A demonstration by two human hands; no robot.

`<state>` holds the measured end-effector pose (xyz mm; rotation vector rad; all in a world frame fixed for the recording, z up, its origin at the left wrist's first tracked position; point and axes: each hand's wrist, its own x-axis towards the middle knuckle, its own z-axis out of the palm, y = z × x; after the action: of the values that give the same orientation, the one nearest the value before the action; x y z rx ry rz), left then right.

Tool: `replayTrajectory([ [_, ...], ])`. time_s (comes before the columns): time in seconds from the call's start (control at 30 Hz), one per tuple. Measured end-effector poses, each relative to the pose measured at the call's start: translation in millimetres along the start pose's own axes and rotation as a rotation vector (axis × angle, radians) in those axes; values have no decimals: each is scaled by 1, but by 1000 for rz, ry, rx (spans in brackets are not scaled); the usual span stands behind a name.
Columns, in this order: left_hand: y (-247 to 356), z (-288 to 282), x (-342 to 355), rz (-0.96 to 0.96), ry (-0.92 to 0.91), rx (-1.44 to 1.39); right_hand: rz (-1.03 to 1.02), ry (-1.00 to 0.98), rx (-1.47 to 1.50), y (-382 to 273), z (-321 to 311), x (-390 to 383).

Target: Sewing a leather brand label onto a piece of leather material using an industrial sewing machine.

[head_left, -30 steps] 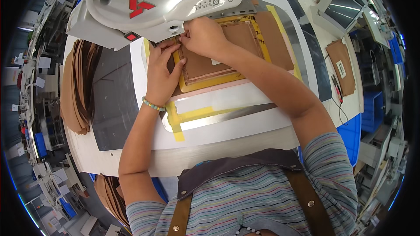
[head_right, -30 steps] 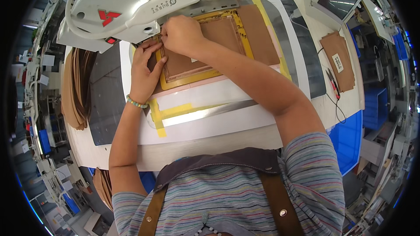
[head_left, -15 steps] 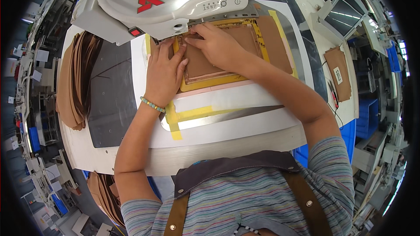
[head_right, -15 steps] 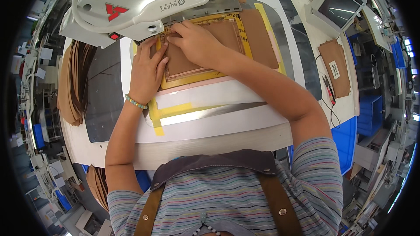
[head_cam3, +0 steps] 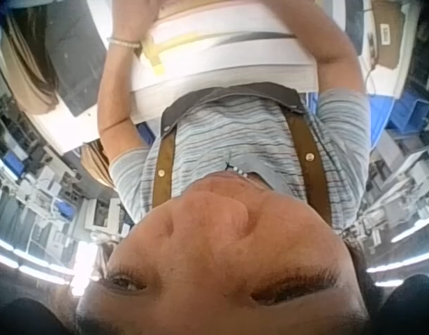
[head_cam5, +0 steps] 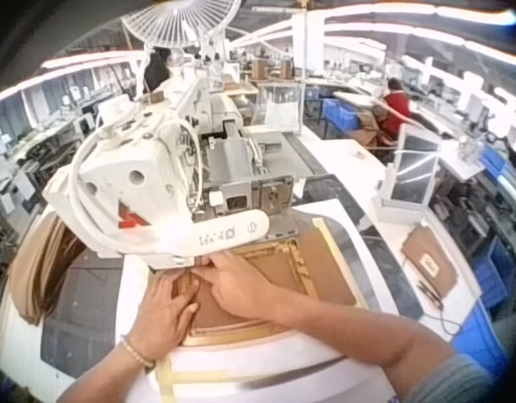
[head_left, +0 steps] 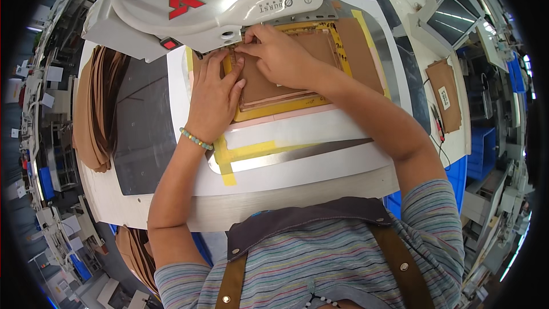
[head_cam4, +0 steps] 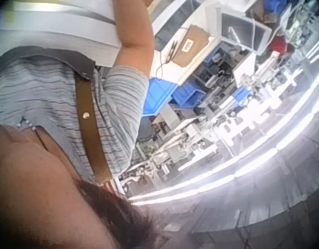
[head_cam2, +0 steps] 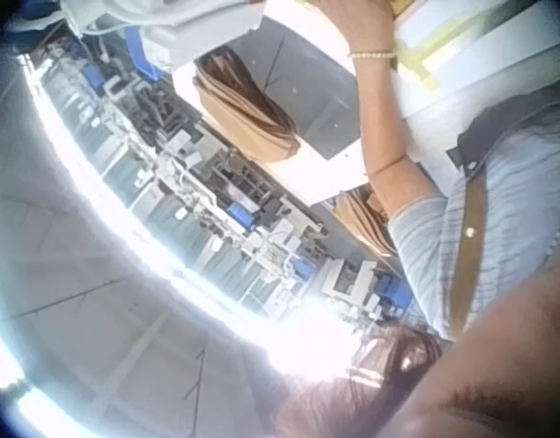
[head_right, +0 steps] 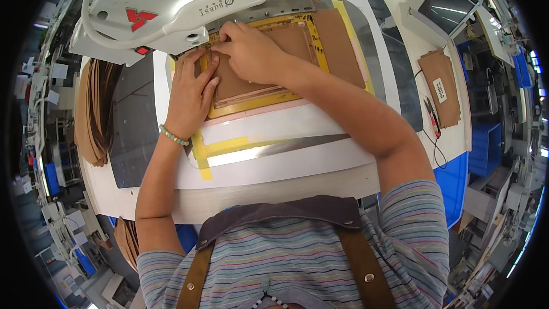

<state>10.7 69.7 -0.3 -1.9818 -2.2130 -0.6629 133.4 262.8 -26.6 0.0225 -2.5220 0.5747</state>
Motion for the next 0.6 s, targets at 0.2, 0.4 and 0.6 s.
replayTrajectory([
  [0.2,3,-4,-1,33,-7,32,10,-22,8,-3,-11,1],
  [0.4,-1,-13,-7,-11,26,-19,117,-98,-163,8,-91,-46],
  [0.6,-8,-32,-15,-103,97,-132,225,9,-277,6,-147,-79],
])
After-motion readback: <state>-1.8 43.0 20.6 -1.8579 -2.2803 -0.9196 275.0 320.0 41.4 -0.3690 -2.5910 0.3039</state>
